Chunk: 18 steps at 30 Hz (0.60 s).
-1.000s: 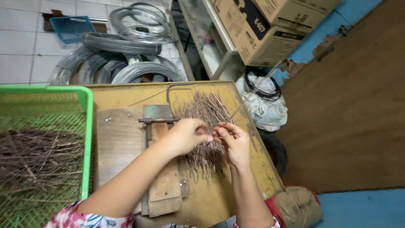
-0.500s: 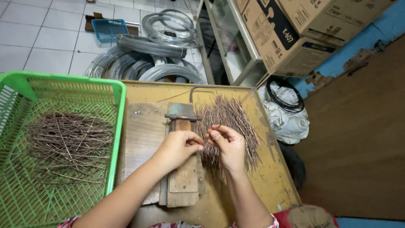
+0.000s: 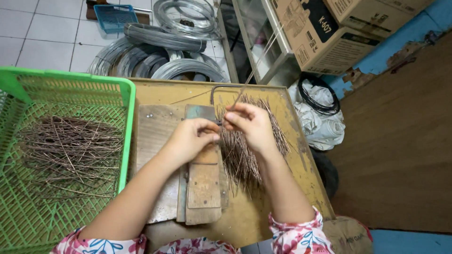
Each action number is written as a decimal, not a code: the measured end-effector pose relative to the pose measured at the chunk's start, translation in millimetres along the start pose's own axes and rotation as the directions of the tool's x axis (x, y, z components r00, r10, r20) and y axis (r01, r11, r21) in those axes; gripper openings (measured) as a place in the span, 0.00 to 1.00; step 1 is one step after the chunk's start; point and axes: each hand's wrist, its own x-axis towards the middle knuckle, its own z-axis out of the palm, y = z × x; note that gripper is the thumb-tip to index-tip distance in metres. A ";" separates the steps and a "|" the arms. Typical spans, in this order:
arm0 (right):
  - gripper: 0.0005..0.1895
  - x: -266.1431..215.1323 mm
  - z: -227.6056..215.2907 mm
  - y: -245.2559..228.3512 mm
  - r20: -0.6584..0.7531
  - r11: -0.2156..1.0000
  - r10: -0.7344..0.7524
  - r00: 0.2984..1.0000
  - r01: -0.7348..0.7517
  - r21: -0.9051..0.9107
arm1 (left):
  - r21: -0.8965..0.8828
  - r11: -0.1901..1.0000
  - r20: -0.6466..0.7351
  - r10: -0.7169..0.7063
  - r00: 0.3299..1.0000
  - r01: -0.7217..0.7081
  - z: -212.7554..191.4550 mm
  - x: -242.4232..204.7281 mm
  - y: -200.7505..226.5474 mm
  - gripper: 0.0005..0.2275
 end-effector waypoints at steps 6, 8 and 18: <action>0.23 80.2 -4.2 48.6 0.046 0.986 0.082 0.996 -0.088 0.143 | 0.108 0.992 -0.156 0.086 0.984 -0.069 -41.4 24.1 -53.6 0.20; 0.22 103.0 -4.7 78.3 0.064 0.974 0.127 0.990 -0.137 0.180 | 0.089 0.994 -0.210 0.084 0.974 -0.067 -47.9 32.0 -71.6 0.18; 0.18 140.6 -8.3 139.2 0.193 0.913 0.346 0.918 -0.376 0.155 | -0.083 0.996 -0.340 0.002 0.940 -0.032 -54.2 48.2 -113.1 0.13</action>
